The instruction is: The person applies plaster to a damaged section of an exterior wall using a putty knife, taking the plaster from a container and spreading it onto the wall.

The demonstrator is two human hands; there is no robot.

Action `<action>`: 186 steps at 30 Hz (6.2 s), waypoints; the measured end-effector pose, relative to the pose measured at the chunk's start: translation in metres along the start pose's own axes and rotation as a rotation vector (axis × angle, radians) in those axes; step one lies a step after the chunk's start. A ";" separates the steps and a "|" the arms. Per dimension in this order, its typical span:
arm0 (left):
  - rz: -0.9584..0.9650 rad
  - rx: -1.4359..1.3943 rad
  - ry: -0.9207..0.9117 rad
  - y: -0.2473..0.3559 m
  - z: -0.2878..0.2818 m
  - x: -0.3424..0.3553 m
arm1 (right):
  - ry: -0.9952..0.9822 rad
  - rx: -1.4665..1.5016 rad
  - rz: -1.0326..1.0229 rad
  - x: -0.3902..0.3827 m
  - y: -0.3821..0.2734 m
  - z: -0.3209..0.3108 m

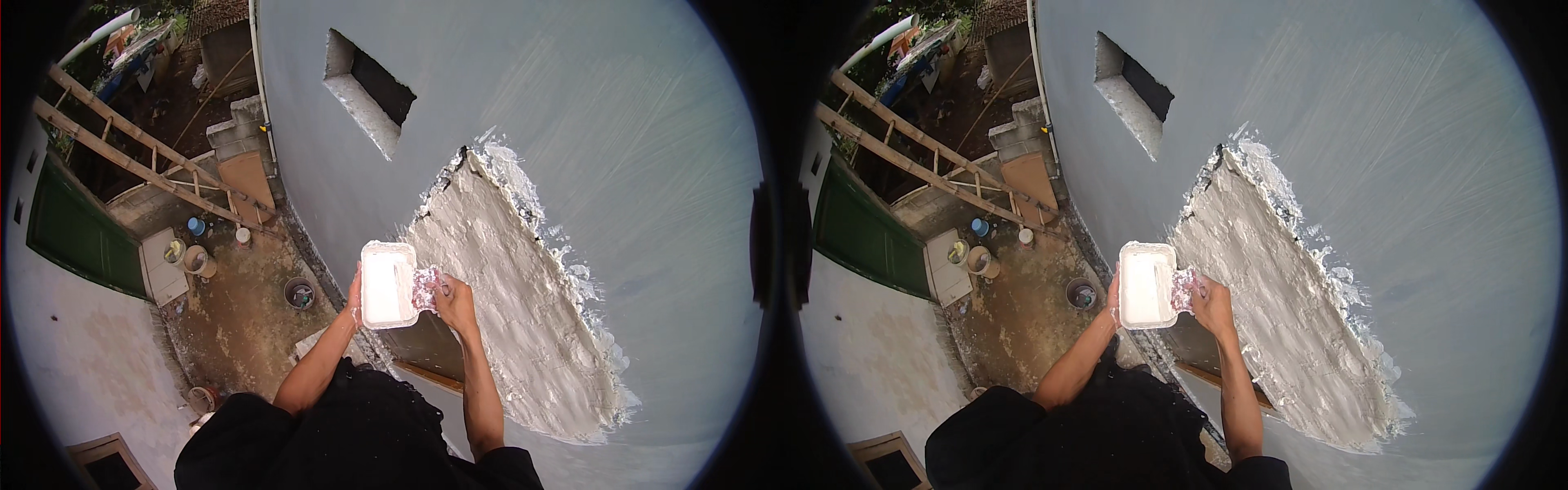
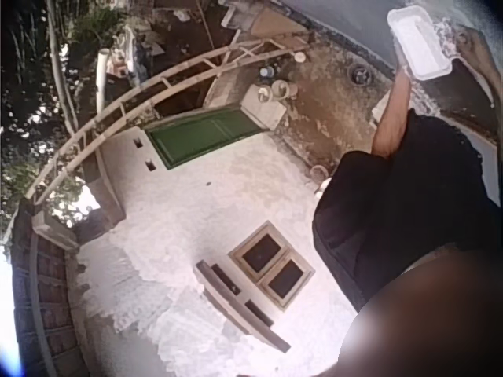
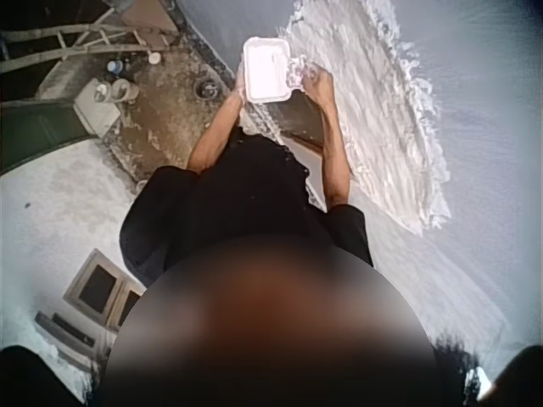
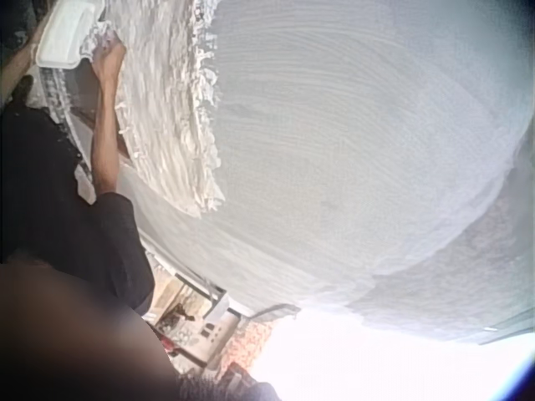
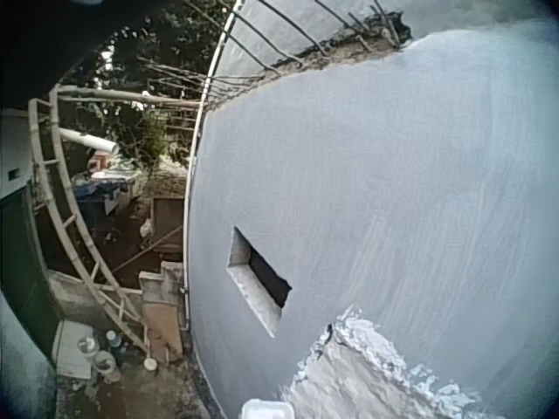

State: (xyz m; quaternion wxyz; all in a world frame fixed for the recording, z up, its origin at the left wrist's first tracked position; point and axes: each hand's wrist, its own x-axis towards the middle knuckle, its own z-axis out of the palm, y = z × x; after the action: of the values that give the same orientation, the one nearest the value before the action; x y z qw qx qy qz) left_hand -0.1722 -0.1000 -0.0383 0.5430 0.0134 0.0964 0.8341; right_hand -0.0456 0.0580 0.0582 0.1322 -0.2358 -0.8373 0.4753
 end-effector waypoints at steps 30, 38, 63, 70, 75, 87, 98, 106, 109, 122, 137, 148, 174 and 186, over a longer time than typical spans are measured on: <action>-0.109 0.075 -0.028 -0.016 0.013 0.012 | 0.069 -0.112 -0.061 -0.007 0.016 -0.025; -0.071 0.086 0.019 -0.018 0.003 0.015 | 0.083 -0.015 0.017 -0.009 0.031 -0.015; -0.087 0.094 0.085 -0.017 0.013 0.007 | 0.050 0.005 0.076 -0.025 0.012 0.000; -0.086 0.075 0.082 -0.015 0.022 0.008 | 0.144 0.086 0.063 -0.031 0.018 0.010; -0.085 0.067 0.060 -0.019 0.022 0.010 | 0.093 -0.037 0.004 -0.028 0.007 0.000; -0.084 0.018 0.033 -0.024 0.003 0.021 | 0.189 -0.138 -0.068 -0.021 -0.015 0.001; -0.058 0.018 -0.007 -0.018 0.010 0.022 | 0.289 -0.156 -0.026 -0.021 -0.020 0.005; -0.061 0.062 -0.006 -0.024 0.023 0.020 | 0.275 -0.208 -0.049 -0.015 -0.017 -0.002; -0.073 0.012 -0.006 -0.022 0.021 0.019 | 0.251 -0.192 -0.093 -0.019 -0.024 -0.009; -0.100 0.026 0.020 -0.018 0.014 0.018 | 0.305 -0.246 -0.040 -0.021 -0.019 -0.012; -0.104 -0.007 0.038 -0.030 0.004 0.011 | 0.266 -0.334 -0.057 -0.023 -0.015 -0.007; -0.076 0.065 0.069 -0.029 0.022 0.004 | 0.218 -0.296 -0.041 -0.013 -0.015 -0.005; -0.055 0.062 0.097 -0.026 0.044 0.002 | 0.302 -0.268 -0.066 -0.010 0.001 0.000; -0.082 -0.002 -0.042 -0.022 0.045 0.013 | 0.137 -0.298 -0.093 -0.014 -0.015 -0.027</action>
State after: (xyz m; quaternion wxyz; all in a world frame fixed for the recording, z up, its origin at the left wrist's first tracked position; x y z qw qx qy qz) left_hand -0.1520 -0.0733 0.0012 0.5787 0.0263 0.0848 0.8107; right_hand -0.0255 0.0643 0.0848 0.1745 -0.2458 -0.8975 0.3218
